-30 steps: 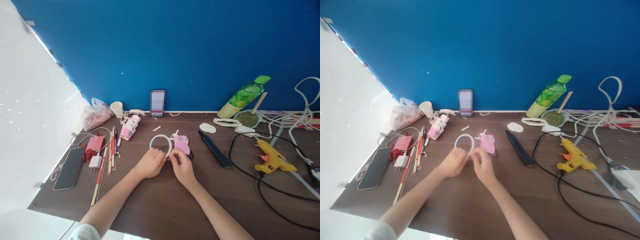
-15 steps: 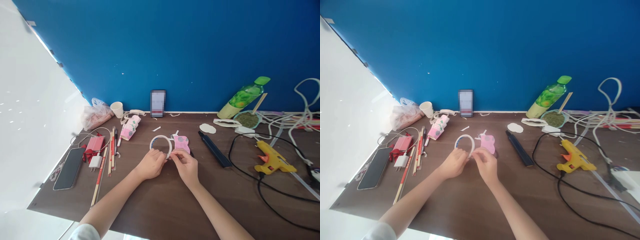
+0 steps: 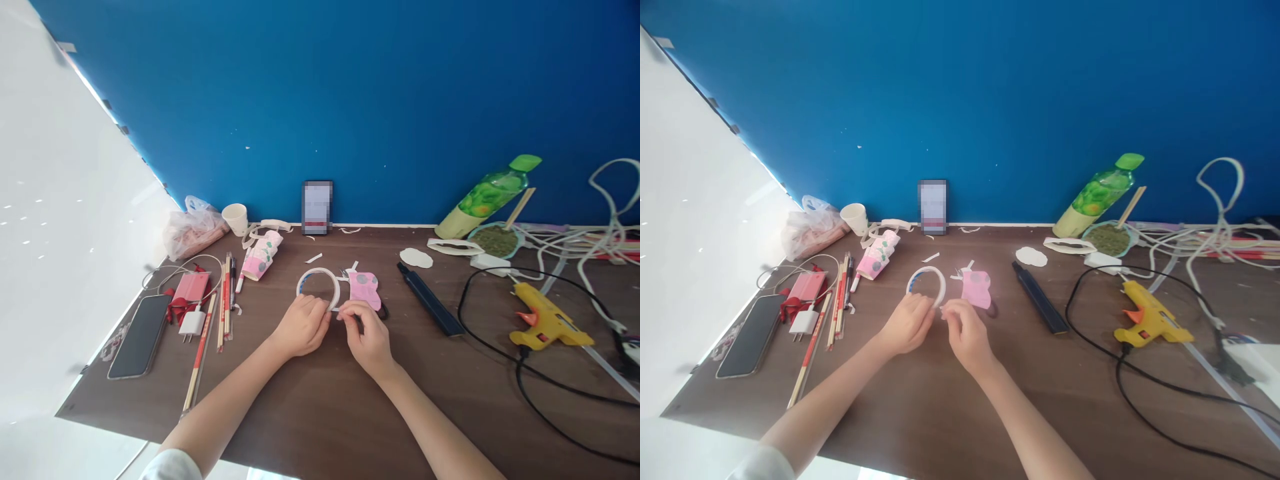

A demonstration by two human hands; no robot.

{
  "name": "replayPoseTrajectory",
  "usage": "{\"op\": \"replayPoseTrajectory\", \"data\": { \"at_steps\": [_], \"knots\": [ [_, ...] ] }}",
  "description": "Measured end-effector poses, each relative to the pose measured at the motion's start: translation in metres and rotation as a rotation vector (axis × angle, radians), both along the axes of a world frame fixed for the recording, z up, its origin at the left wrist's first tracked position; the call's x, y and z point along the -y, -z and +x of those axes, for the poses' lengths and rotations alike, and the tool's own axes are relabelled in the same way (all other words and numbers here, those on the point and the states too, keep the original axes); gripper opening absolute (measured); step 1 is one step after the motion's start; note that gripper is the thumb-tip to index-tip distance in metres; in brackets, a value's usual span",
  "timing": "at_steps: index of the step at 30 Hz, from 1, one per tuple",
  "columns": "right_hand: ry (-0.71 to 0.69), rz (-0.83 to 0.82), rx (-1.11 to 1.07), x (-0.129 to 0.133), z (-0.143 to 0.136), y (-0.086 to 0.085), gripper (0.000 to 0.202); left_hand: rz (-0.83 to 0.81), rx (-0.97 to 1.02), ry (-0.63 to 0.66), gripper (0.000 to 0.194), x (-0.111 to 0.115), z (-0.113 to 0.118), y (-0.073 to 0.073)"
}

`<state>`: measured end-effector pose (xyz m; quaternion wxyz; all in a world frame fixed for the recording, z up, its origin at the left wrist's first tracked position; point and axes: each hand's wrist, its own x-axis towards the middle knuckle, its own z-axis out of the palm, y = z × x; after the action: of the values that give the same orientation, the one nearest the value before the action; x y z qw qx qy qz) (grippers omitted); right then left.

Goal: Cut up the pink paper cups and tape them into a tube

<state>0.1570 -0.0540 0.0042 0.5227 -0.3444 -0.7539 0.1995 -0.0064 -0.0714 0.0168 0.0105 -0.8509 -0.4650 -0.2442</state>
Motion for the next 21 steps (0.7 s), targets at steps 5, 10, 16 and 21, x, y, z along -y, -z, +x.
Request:
{"op": "replayPoseTrajectory", "data": {
  "at_steps": [5, 10, 16, 21],
  "knots": [
    [-0.017, -0.078, -0.001, 0.004, -0.002, 0.005, 0.022, 0.002, -0.024, -0.020, 0.020, -0.001, -0.002, 0.002],
    [0.035, 0.137, 0.189, -0.001, -0.001, -0.004, 0.012, 0.059, -0.088, -0.054, 0.021, -0.003, -0.002, 0.002],
    [0.114, 0.337, 0.415, -0.005, 0.006, -0.004, 0.014, 0.148, -0.166, -0.068, 0.023, -0.003, 0.000, 0.001],
    [0.127, 0.325, 0.454, -0.004, 0.002, -0.010, 0.016, 0.117, -0.125, -0.052, 0.023, -0.001, 0.000, 0.003]
  ]
}}
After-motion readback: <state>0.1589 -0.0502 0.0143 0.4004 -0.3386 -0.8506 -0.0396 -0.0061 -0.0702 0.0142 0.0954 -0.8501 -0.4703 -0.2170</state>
